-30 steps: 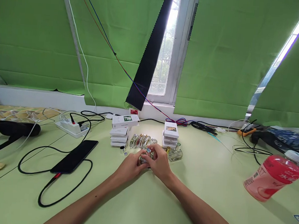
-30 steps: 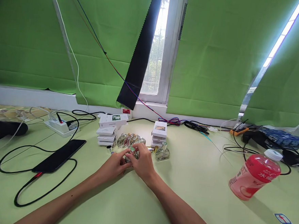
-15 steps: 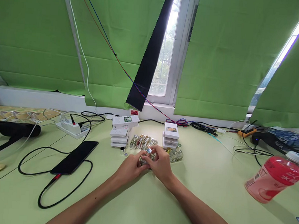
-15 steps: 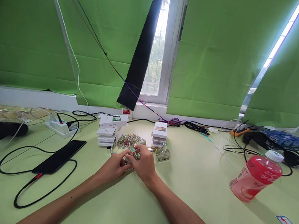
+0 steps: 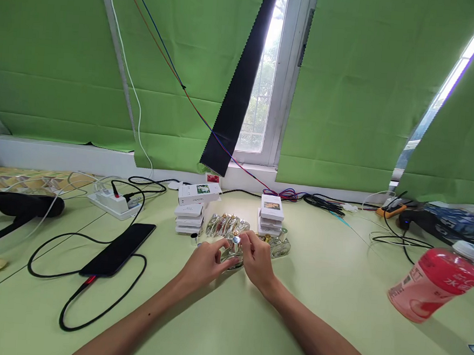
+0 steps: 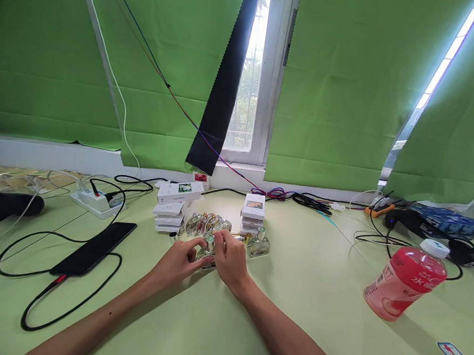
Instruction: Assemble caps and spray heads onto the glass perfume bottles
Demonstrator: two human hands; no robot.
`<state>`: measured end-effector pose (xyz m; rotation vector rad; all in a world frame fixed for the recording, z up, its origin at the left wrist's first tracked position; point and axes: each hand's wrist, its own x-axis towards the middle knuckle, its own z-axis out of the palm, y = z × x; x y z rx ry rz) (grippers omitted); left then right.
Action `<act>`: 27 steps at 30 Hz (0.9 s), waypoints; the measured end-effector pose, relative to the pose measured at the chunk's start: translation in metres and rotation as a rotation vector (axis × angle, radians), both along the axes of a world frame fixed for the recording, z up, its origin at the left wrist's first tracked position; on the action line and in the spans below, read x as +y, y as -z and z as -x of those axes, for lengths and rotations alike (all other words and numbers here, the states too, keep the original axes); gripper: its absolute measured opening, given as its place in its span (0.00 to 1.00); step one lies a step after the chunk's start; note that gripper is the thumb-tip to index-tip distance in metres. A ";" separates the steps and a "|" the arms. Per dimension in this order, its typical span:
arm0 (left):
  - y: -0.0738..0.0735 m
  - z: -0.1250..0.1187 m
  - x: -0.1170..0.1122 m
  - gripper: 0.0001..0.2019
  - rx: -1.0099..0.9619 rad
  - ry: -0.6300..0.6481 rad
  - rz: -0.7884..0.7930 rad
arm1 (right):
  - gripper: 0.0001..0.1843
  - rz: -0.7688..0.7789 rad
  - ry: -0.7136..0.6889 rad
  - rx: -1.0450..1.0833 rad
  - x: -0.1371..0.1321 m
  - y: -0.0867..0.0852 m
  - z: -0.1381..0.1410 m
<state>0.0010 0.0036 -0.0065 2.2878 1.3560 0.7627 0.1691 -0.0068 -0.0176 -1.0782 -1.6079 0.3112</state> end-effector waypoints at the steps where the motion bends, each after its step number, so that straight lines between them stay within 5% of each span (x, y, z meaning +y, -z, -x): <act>1: 0.000 0.000 0.000 0.19 0.003 0.001 -0.007 | 0.24 -0.003 0.010 -0.005 0.000 0.000 0.000; 18: 0.004 -0.003 -0.003 0.16 -0.001 0.087 -0.019 | 0.27 0.016 0.050 -0.010 0.001 0.001 -0.001; 27: 0.004 -0.003 -0.008 0.17 -0.289 0.201 0.191 | 0.29 0.009 0.080 0.018 0.000 0.001 -0.003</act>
